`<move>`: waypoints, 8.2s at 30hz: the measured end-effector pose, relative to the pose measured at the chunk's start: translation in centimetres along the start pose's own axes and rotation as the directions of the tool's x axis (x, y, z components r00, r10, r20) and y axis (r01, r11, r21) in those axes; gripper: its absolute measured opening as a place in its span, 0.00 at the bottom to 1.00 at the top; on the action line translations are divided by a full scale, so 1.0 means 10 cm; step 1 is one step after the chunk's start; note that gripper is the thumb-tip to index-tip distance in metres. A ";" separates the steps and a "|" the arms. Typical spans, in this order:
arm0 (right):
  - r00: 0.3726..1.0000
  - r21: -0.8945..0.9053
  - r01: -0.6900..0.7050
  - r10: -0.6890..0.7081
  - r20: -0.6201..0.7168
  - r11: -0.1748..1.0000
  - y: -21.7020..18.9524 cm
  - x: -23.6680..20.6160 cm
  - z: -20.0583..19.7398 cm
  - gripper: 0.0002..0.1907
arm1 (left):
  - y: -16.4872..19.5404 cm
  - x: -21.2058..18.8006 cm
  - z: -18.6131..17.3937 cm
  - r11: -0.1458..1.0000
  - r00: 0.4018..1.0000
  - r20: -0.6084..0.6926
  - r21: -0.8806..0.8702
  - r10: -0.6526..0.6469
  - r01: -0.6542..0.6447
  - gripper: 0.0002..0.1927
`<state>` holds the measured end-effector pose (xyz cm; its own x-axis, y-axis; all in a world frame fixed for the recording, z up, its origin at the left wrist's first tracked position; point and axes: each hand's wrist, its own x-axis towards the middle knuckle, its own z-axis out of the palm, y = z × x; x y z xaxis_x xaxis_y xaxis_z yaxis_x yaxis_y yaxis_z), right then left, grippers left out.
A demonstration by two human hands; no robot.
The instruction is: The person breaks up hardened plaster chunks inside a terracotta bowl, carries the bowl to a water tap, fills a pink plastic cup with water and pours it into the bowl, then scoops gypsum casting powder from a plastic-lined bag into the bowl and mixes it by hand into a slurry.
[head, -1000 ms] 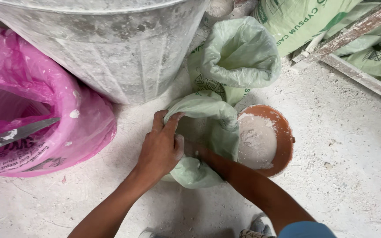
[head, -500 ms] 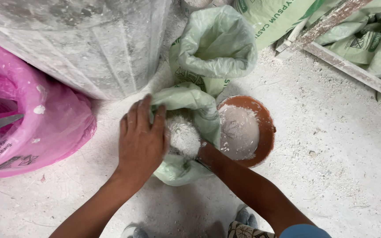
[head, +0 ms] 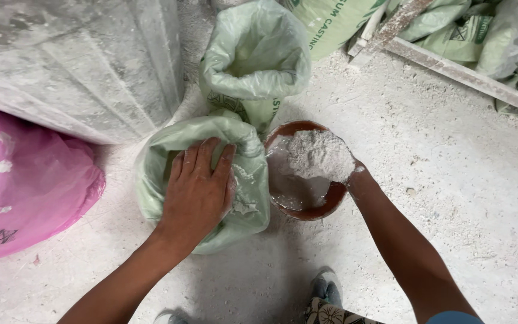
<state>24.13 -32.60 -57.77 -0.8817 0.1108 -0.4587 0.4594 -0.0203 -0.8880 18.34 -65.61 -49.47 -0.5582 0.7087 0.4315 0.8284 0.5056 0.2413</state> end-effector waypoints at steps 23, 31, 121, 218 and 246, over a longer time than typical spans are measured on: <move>0.946 -0.936 0.039 -0.314 -0.078 0.350 -0.33 -0.08 0.32 0.17 | -0.16 -0.03 -0.16 0.960 0.993 -0.013 0.255 -0.119 0.119 0.25; 0.982 -0.873 0.173 -0.008 0.190 0.456 -0.15 0.64 2.19 0.20 | -0.35 -0.07 -0.26 0.880 0.835 0.283 0.200 -0.473 0.431 0.40; 1.000 -0.855 0.007 0.022 0.021 0.519 0.46 0.04 0.27 0.18 | 0.37 -0.64 1.02 0.761 0.768 0.535 0.313 0.353 -0.568 0.31; 0.683 -0.263 -0.494 0.183 -0.707 0.828 -2.42 -4.75 -1.00 0.21 | 2.73 1.04 -2.26 0.480 0.624 0.700 -0.440 -0.346 0.759 0.16; 0.517 -0.526 -0.193 -0.370 -0.772 0.829 -6.23 -2.10 -4.52 0.22 | 2.75 7.59 -2.11 0.578 0.888 0.224 -0.691 -0.401 0.435 0.21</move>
<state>18.85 11.31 8.66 -0.5422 0.8321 0.1167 0.6072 0.4840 -0.6301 -0.23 -8.32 8.21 -0.8385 0.5371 0.0921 0.2685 0.2602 0.9275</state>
